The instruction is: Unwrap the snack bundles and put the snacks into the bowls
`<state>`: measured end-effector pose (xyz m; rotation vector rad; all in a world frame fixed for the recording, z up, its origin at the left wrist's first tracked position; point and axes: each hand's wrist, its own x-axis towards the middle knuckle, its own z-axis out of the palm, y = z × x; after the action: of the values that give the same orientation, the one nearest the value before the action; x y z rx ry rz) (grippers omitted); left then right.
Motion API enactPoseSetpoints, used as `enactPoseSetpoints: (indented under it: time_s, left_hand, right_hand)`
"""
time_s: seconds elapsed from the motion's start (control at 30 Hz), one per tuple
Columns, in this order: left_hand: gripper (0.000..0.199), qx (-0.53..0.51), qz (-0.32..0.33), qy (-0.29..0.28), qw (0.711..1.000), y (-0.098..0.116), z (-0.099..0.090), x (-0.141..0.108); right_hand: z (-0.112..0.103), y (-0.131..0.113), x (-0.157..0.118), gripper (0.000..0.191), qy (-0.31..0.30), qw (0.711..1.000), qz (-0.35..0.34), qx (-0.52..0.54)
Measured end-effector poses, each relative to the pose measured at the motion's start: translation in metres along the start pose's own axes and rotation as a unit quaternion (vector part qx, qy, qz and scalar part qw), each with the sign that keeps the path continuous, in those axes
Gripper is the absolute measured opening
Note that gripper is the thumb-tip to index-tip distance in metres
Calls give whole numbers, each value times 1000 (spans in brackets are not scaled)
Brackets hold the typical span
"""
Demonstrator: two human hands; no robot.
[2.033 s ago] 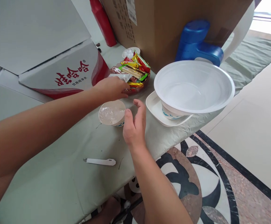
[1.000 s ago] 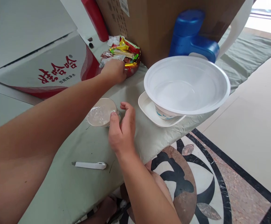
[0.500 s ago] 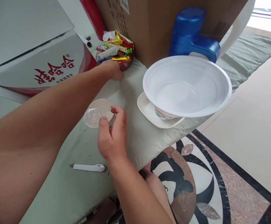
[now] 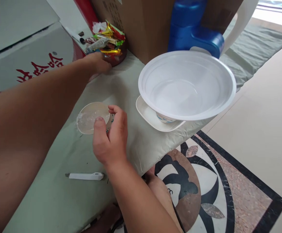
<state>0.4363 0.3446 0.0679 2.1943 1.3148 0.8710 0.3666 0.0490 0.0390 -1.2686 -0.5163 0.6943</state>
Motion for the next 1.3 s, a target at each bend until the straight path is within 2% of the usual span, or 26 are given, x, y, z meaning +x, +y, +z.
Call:
enactPoseSetpoints:
  time_s: [0.1,0.17,0.2,0.23,0.3,0.37,0.43,0.53,0.6,0.67,0.77,0.8,0.9,1.0,1.13,1.2,1.3]
  left_hand:
    - [21,77,10,-22,997,24,-38,-32]
    - [6,85,52,-12,995,37,-73,-66]
    - [4,63,92,-6,994,41,-92,-87]
    - [10,28,106,0,994,43,-110,-110]
    - [22,-52,104,8,993,39,-146,-162]
    - [21,-91,67,56,992,24,-175,-219]
    - [24,-135,10,94,986,-1,-195,-276]
    - [31,-181,-132,106,969,-45,-209,-355]
    - [28,-199,-194,94,956,-70,-212,-397]
    - [24,-228,-238,91,940,-88,-216,-429]
    - [15,-262,-266,91,923,-107,-225,-458]
    - [15,-273,-271,97,918,-112,-229,-464]
    - [13,-318,-284,138,894,-132,-241,-469]
    - [12,-330,-285,196,878,-160,-256,-465]
    - [15,-345,-300,302,836,-197,-283,-462]
    - [12,-365,-311,337,810,-210,-297,-466]
    - [8,-406,-325,362,773,-223,-312,-474]
  right_hand:
    - [0,3,-2,36,12,999,-43,-5]
    - [-2,4,-6,30,45,993,-106,-15]
    - [-3,4,-8,25,72,986,-146,-17]
    - [-4,2,-11,19,102,977,-189,-17]
    - [-5,-1,-17,9,148,954,-261,-16]
    - [-1,-5,-27,16,147,939,-309,-27]
    - [6,-8,-40,26,91,939,-330,-41]
    - [19,-5,-66,36,-28,942,-331,-59]
    - [27,-1,-85,39,-105,934,-330,-90]
    - [31,3,-104,40,-172,917,-334,-136]
    - [32,10,-130,43,-258,884,-316,-229]
    - [32,13,-136,44,-284,873,-291,-269]
    - [36,23,-152,45,-346,843,-236,-338]
    - [55,36,-164,44,-386,825,-208,-356]
    - [110,47,-182,32,-446,784,-194,-386]
    - [149,49,-192,26,-490,751,-214,-387]
    - [218,52,-207,19,-549,711,-271,-345]
